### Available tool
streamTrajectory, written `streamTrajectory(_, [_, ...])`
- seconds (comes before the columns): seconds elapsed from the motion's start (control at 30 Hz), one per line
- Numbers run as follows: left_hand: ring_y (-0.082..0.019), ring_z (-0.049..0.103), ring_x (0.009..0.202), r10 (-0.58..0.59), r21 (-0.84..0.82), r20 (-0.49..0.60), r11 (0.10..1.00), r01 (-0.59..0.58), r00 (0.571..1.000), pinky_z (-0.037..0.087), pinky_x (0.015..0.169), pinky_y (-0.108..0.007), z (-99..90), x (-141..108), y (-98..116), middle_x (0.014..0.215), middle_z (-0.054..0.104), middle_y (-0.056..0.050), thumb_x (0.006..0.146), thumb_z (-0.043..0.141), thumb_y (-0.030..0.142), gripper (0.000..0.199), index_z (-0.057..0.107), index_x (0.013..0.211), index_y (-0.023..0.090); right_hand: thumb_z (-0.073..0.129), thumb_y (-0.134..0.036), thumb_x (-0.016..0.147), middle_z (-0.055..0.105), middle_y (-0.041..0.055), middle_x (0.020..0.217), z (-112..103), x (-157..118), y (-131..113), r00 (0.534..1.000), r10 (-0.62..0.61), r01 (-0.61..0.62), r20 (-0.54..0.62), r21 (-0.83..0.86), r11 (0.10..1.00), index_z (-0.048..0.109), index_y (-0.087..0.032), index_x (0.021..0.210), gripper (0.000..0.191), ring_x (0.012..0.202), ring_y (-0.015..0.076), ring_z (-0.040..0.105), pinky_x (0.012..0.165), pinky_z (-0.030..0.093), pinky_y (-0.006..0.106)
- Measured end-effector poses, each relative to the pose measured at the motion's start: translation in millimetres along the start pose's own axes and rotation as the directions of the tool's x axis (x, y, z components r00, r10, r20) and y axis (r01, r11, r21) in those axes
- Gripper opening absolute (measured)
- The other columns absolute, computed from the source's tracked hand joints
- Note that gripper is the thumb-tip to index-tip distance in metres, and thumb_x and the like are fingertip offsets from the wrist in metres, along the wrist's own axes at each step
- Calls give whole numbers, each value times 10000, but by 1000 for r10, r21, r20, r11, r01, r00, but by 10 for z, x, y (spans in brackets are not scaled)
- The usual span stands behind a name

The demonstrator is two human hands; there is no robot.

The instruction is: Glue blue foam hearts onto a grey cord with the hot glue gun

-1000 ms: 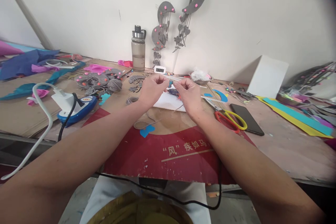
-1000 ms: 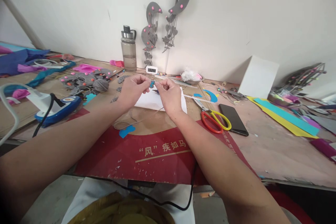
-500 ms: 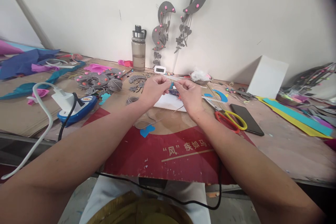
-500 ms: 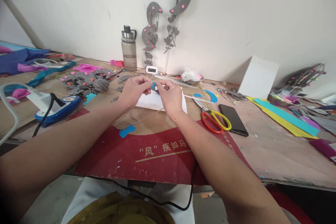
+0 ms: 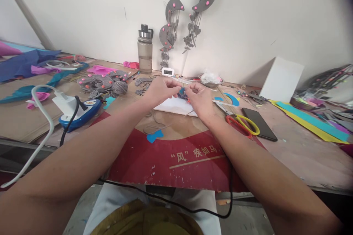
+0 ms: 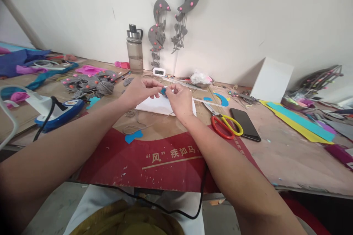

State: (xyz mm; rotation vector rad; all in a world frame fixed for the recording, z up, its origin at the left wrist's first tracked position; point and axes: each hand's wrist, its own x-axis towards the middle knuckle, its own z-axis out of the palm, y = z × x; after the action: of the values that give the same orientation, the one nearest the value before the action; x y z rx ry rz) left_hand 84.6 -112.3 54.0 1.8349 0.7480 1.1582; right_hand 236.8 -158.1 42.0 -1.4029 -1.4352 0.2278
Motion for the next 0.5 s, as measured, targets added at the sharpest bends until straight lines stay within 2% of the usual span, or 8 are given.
streamTrajectory(0.1, [-107, 558, 534, 60, 102, -12, 993, -58, 998, 410, 522, -212, 10, -6, -23, 564, 637, -20, 721, 666, 182, 82, 739, 751, 158, 544, -331, 807, 620, 6, 676, 7, -19, -22, 999, -30, 31, 10, -35, 999, 642, -189, 731, 189, 642, 140, 538, 611, 398, 252])
streamTrajectory(0.37, [-95, 493, 539, 97, 215, -77, 973, -78, 992, 325, 541, -222, 29, -54, 83, 522, 581, 3, 623, 671, 66, 109, 683, 581, 166, 544, -327, 837, 654, 26, 767, 1, -65, -59, 995, -88, 93, 42, -145, 985, 655, -200, 768, 182, 744, 168, 566, 711, 420, 287])
streamTrajectory(0.5, [-103, 488, 537, 77, 240, -103, 969, -50, 992, 328, 547, -229, 13, -25, 23, 524, 582, 6, 653, 641, 86, 112, 674, 593, 175, 519, -339, 867, 634, 19, 734, 9, -62, -23, 989, -120, 129, 84, -117, 985, 665, -199, 843, 204, 693, 161, 543, 685, 414, 286])
